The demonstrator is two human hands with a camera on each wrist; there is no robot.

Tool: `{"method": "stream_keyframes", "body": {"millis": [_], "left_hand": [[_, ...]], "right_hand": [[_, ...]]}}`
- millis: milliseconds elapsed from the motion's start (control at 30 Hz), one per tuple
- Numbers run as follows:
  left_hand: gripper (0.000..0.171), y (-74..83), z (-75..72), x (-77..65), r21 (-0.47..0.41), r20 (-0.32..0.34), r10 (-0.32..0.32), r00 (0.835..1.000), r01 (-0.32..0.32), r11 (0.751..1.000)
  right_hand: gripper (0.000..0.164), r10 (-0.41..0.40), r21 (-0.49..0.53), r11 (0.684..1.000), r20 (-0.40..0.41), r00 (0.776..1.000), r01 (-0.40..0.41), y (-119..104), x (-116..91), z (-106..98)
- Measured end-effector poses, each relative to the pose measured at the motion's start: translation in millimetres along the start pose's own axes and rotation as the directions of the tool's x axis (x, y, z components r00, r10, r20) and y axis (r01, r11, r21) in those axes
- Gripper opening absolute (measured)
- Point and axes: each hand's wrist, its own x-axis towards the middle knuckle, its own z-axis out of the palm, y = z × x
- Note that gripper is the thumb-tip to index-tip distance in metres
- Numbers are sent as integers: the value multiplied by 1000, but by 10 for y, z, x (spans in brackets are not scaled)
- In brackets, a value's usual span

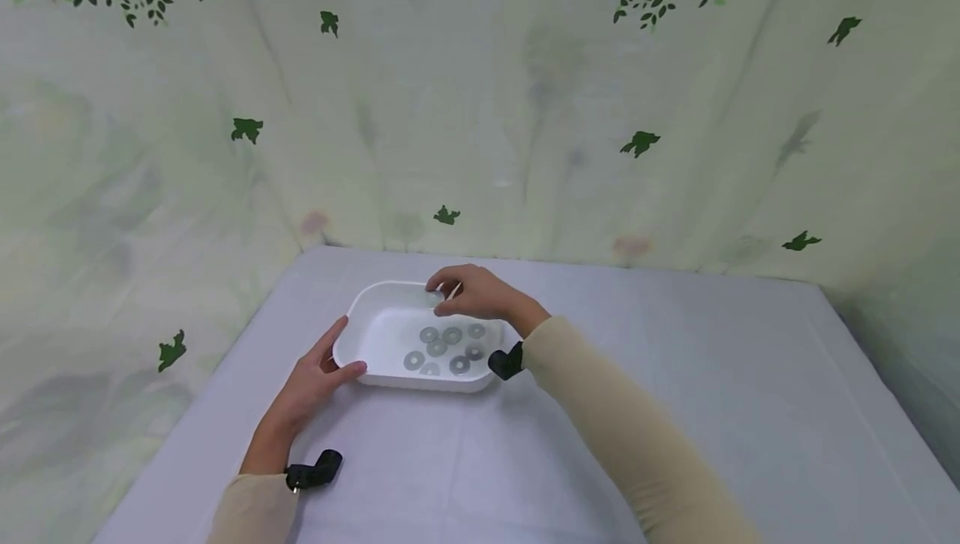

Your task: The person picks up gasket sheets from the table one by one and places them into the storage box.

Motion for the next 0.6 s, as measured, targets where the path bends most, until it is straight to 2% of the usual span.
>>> {"method": "stream_keyframes", "body": {"millis": [300,600], "left_hand": [[95,-28,-31,-27,51,-8,-7,1000,8,999],[93,-22,7,-3,26,8,7,1000,-7,1000]], "right_hand": [[33,-8,31,999,6,1000,8,-121,164,291],[32,-7,32,999,-18,1000,7,-144,154,382]]}}
